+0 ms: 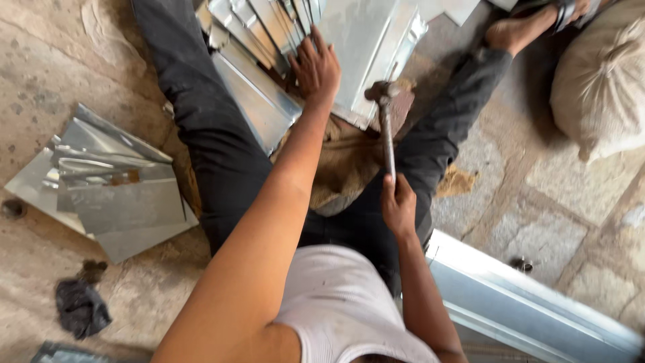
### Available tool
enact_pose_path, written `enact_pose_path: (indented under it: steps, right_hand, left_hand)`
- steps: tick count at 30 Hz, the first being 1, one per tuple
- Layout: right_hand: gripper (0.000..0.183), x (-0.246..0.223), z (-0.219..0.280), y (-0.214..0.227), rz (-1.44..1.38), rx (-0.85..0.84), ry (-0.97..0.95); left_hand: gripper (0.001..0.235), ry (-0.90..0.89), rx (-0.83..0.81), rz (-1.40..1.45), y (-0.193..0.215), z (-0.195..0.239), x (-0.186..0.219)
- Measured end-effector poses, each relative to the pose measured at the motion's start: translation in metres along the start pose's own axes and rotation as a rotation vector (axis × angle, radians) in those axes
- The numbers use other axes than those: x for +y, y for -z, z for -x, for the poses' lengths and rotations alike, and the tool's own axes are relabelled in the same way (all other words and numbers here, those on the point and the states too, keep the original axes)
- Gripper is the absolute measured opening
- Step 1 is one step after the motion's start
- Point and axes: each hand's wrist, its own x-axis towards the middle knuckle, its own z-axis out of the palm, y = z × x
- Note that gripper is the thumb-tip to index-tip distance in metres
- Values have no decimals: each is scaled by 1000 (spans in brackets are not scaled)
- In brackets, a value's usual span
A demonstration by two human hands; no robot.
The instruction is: The person sits on the floor and uses a hammer to flatten several thin metal sheets, stacking them together.
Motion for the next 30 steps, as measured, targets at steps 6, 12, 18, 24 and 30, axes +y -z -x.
enact_pose_path:
  steps: [6,12,18,24,30]
  right_hand:
    - [36,24,-8,-25,81,34,219]
    - [34,-31,-27,21,-107,-1,169]
    - [42,-7,-18,19,-292,95,392]
    - [42,29,-41,-3,153,96,283]
    - [41,-24,-24,36,-446,75,197]
  left_hand:
    - [67,2,-103,-37,-6,-4,4]
    - [63,-46,-148,-60,27,2,15]
    - [63,-75,-211,-39,31,25,6]
    - [67,-94,-270,-60,49,29,13]
    - [79,-140,-196,-26,36,53,0]
